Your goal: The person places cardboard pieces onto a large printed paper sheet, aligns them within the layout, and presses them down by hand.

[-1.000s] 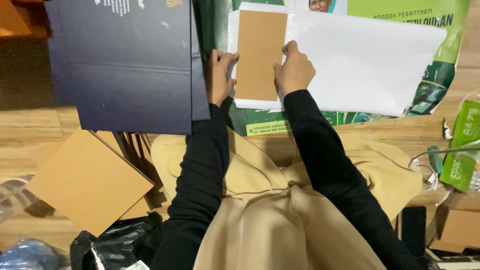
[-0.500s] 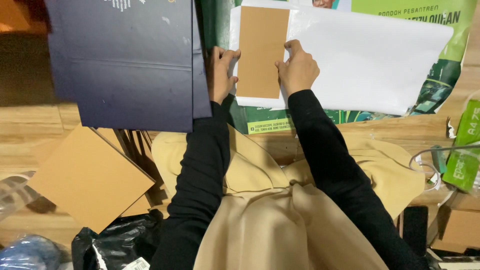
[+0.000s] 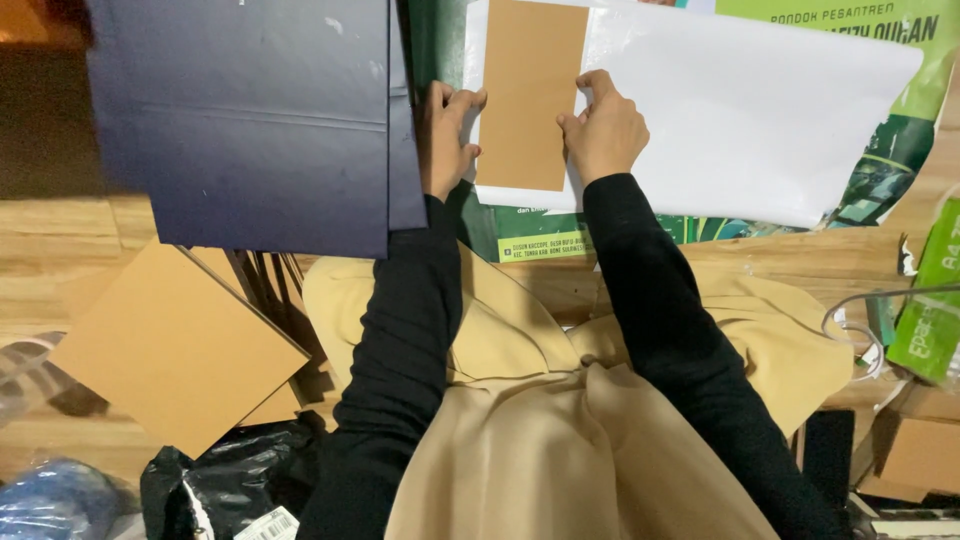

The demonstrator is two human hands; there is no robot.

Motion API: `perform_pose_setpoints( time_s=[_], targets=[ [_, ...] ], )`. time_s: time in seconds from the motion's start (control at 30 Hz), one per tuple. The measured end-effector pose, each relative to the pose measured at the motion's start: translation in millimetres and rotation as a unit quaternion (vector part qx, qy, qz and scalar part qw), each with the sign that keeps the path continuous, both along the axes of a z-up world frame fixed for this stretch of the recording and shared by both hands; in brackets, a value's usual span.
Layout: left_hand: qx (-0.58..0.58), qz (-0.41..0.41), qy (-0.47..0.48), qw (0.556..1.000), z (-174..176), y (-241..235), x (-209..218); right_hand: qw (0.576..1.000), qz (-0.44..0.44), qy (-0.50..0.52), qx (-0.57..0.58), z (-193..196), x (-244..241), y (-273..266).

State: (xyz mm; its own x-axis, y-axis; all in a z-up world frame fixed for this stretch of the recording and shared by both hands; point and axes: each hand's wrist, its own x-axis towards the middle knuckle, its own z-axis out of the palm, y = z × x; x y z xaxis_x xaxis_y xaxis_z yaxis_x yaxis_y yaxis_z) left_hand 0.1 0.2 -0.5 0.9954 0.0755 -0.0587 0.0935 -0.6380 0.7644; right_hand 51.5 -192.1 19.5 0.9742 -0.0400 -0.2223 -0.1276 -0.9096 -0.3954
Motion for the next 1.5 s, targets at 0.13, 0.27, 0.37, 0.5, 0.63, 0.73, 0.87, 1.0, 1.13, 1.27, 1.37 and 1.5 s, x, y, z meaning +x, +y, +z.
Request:
perform_pose_setpoints(
  time_s=[0.13, 0.27, 0.37, 0.5, 0.63, 0.73, 0.87, 1.0, 1.13, 1.27, 1.37, 1.5],
  targets=[
    [-0.003, 0.0, -0.004, 1.0, -4, 1, 2, 1.0, 0.002, -0.005, 0.001, -3, 1, -2],
    [0.012, -0.016, -0.028, 0.999, -10, 5, 3, 1.0, 0.0, -0.004, 0.008, -6, 2, -3],
    [0.004, -0.018, -0.03, 0.999, -6, 5, 3, 1.0, -0.003, 0.002, 0.007, -5, 2, -3],
    [0.008, -0.013, -0.029, 0.999, -8, 5, 3, 1.0, 0.0, -0.005, 0.016, -5, 2, -3],
    [0.001, -0.012, -0.024, 1.0, -7, 5, 2, 1.0, -0.003, -0.014, 0.012, -9, 3, -4],
    [-0.001, -0.015, -0.031, 0.999, -7, 6, 2, 1.0, -0.004, -0.02, 0.012, -10, 2, -3],
    [-0.012, -0.007, -0.032, 0.999, -6, 5, 2, 1.0, -0.016, -0.006, 0.022, -5, 2, -3],
    [-0.016, -0.015, -0.031, 0.999, -6, 6, 2, 0.999, -0.012, -0.008, 0.03, -4, 3, -4],
    [-0.01, -0.019, -0.033, 0.999, -6, 7, 3, 0.999, -0.013, -0.008, 0.039, -3, 2, -5],
    [-0.015, -0.01, -0.035, 0.999, -2, 5, 2, 0.998, -0.022, -0.007, 0.051, -1, 1, -4],
    [-0.019, -0.006, -0.027, 0.999, -3, 5, 3, 0.999, -0.018, -0.006, 0.05, -2, 1, -5],
    [-0.024, -0.01, -0.033, 0.999, -5, 6, 3, 0.998, -0.019, -0.012, 0.058, -3, 1, -5]
  ],
)
